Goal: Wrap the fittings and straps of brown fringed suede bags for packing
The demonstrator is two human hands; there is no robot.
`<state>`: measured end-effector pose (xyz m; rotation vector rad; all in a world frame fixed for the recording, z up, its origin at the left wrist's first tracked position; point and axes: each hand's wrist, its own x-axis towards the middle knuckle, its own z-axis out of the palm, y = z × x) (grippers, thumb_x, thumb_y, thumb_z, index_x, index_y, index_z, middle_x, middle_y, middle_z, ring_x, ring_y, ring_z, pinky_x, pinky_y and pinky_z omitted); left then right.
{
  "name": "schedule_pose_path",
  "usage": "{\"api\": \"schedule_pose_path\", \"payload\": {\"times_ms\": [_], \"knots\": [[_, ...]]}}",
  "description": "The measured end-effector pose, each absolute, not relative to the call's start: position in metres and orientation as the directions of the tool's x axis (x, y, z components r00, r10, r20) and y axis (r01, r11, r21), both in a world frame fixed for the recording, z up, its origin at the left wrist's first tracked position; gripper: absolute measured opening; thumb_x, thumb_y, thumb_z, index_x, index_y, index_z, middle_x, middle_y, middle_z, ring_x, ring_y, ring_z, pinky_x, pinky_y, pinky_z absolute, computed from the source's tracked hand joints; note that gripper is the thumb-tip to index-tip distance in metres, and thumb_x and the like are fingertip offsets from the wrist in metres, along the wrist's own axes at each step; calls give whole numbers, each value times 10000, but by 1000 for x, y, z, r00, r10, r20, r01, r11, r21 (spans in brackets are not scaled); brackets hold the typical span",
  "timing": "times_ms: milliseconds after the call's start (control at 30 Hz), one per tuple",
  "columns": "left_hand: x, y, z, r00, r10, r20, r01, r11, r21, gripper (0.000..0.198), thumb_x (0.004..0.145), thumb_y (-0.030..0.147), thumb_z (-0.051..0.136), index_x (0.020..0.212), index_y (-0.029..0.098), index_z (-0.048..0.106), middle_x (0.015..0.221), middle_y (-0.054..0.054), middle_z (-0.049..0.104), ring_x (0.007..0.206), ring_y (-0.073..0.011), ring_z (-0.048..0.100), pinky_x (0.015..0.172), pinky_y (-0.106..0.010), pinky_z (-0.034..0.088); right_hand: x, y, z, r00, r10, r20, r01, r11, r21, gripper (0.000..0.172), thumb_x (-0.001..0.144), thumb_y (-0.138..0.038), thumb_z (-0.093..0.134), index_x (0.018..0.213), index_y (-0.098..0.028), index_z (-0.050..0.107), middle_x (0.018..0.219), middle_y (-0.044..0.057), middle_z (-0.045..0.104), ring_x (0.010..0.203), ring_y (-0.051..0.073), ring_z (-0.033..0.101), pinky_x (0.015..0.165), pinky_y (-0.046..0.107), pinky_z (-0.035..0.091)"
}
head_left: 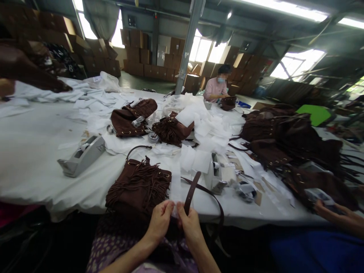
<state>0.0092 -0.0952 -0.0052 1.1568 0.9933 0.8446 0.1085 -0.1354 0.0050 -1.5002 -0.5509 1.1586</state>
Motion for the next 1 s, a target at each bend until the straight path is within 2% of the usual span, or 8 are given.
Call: {"api": "schedule_pose_path", "payload": {"times_ms": [133, 333, 700, 767, 867, 933, 1000], "knots": [[11, -89, -6, 358, 909, -212, -27, 237, 971, 524, 738, 636, 553, 525, 168, 446, 495, 39, 376, 493, -92, 322, 481, -228, 238, 111, -145, 6, 359, 849, -388, -336, -271, -902, 489, 587, -578, 746, 647, -147, 523, 465, -93, 365, 374, 14, 210, 358, 181, 152], [13, -84, 1, 577, 751, -322, -205, 514, 833, 416, 649, 512, 718, 623, 153, 508, 515, 60, 419, 453, -59, 309, 473, -209, 257, 115, -145, 4, 381, 850, -363, -313, -252, -916, 479, 642, -583, 707, 604, -169, 467, 451, -107, 285, 385, 19, 190, 352, 183, 144], [34, -93, -5, 452, 823, -344, -233, 481, 845, 516, 651, 647, 633, 571, 165, 467, 439, 59, 411, 386, -59, 327, 403, -202, 226, 107, -137, -9, 425, 787, -447, -328, -326, -887, 556, 695, -712, 561, 571, -200, 383, 406, -100, 299, 342, 28, 225, 338, 182, 162], [33, -90, -5, 439, 823, -360, -224, 488, 844, 522, 663, 653, 619, 565, 166, 457, 426, 64, 390, 372, -53, 308, 392, -200, 215, 109, -137, -9, 414, 807, -421, -269, -333, -904, 566, 703, -739, 519, 586, -198, 398, 404, -96, 321, 334, 31, 229, 335, 184, 171], [29, -81, -8, 390, 837, -384, -230, 493, 839, 524, 671, 651, 616, 553, 177, 427, 414, 83, 335, 353, -41, 261, 375, -194, 210, 117, -145, -1, 424, 858, -289, -62, -291, -955, 571, 778, -739, 396, 726, -180, 500, 410, -79, 391, 335, 64, 310, 350, 190, 246], [27, -74, -10, 365, 847, -387, -249, 489, 836, 520, 668, 644, 623, 551, 181, 416, 419, 85, 333, 352, -41, 261, 367, -190, 214, 122, -157, 8, 415, 890, -189, 94, -249, -964, 548, 843, -684, 341, 833, -173, 538, 416, -75, 409, 358, 88, 371, 382, 196, 306], [27, -68, -10, 346, 858, -379, -266, 477, 838, 524, 668, 649, 619, 545, 183, 415, 421, 79, 349, 352, -45, 276, 361, -189, 216, 126, -173, 18, 374, 917, -137, 202, -225, -953, 485, 877, -611, 367, 857, -170, 567, 443, -66, 430, 386, 96, 405, 411, 200, 339]]}}
